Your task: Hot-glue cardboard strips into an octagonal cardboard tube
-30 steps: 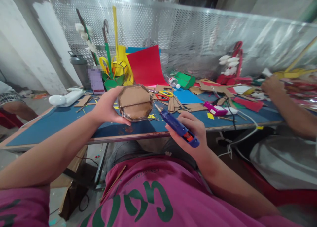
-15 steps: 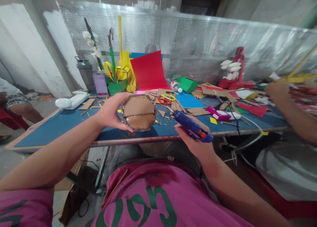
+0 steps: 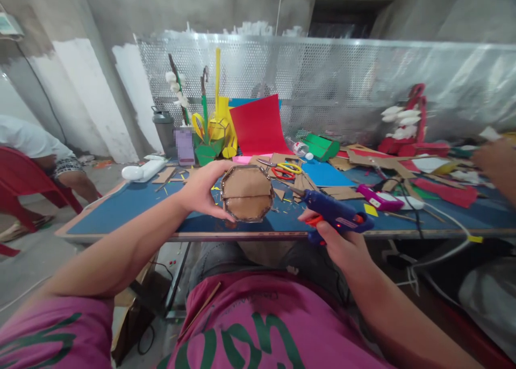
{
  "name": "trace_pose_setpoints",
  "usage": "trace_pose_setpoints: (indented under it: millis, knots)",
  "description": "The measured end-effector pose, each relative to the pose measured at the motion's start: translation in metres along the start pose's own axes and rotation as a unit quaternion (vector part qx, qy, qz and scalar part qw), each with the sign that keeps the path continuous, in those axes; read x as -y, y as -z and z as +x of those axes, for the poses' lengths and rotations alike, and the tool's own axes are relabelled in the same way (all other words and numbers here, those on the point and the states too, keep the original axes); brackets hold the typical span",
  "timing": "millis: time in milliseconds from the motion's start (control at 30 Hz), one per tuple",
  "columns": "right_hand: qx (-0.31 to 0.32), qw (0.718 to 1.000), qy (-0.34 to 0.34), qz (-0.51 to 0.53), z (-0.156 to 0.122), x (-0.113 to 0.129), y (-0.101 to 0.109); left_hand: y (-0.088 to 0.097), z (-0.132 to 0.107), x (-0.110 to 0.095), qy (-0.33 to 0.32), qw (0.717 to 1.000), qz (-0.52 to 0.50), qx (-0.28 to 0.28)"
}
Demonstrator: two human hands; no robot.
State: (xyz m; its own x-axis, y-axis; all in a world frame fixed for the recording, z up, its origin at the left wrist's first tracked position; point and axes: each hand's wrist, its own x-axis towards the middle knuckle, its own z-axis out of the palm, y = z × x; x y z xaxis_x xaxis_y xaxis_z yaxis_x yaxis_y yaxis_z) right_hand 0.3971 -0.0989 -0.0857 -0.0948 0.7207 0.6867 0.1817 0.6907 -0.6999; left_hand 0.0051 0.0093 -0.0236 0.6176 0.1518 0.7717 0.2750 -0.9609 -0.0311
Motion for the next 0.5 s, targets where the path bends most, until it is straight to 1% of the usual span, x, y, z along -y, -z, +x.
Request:
trace_pose_setpoints:
  millis: [100, 133, 200, 267, 333, 433, 500]
  knots:
    - [-0.006, 1.000, 0.000, 0.015, 0.001, -0.003, -0.003, -0.002, -0.006, 0.008, 0.012, 1.000, 0.015, -0.002]
    - [-0.011, 1.000, -0.010, 0.021, 0.003, -0.006, -0.004, -0.002, -0.008, 0.011, 0.017, 1.000, 0.017, -0.002]
    - [-0.028, 0.997, -0.054, 0.054, 0.010, -0.015, -0.007, -0.003, -0.011, 0.016, 0.022, 1.000, 0.011, -0.005]
    - [-0.051, 0.988, -0.106, 0.101, 0.019, -0.024, -0.010, -0.004, -0.013, 0.020, 0.024, 1.000, -0.007, -0.006]
    - [-0.065, 0.979, -0.132, 0.141, 0.026, -0.030, -0.013, -0.007, -0.013, 0.023, 0.030, 0.999, -0.027, -0.005]
    - [-0.075, 0.974, -0.132, 0.170, 0.029, -0.029, -0.014, -0.014, -0.013, 0.026, 0.033, 0.998, -0.043, -0.016]
    - [-0.087, 0.981, -0.095, 0.147, 0.025, -0.018, -0.014, -0.018, -0.012, 0.027, 0.025, 0.998, -0.046, -0.030]
